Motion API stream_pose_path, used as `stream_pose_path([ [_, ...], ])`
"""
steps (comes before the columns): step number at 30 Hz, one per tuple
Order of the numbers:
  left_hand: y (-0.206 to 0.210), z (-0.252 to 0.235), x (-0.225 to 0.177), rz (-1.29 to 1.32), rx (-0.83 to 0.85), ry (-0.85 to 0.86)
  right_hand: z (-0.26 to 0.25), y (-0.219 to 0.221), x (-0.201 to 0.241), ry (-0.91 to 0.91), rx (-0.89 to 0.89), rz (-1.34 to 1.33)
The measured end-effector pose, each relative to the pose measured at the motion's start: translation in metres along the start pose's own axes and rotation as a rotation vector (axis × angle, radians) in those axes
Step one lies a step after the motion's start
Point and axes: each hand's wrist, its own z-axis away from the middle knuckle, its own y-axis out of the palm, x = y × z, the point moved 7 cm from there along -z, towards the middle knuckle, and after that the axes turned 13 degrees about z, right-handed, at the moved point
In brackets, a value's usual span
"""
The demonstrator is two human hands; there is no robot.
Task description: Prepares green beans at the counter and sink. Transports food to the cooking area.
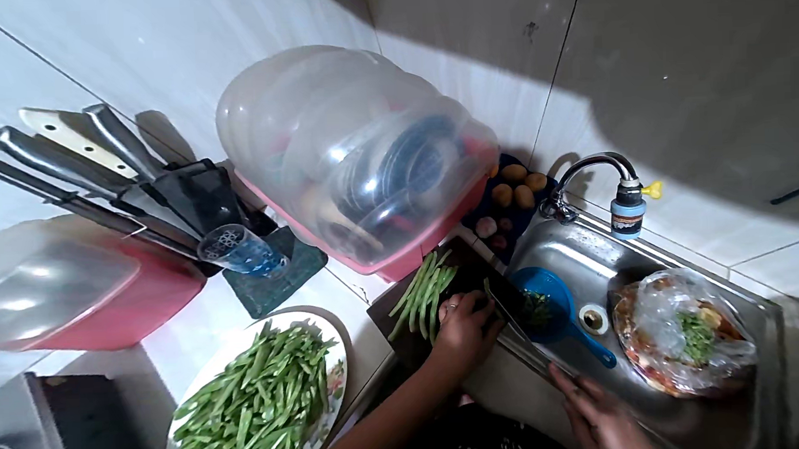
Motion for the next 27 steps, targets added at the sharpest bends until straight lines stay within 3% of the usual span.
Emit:
stream_pose_path([
  [6,0.006,0.000,0.003,0.004,0.007,-0.007,-0.004,-0.038,0.034,0.022,0.079,0.067],
  [13,0.008,0.003,0.003,0.005,-0.031,0.009,-0.019,-0.050,0.063,0.062,0.201,0.074],
  [21,0.014,0.007,0.007,-0.009,-0.065,0.036,-0.067,0.057,0.034,0.127,-0.010,0.188],
  [27,0.016,0.011,0.009,-0.013,-0.079,0.067,-0.091,0.049,0.037,0.163,-0.016,0.045],
])
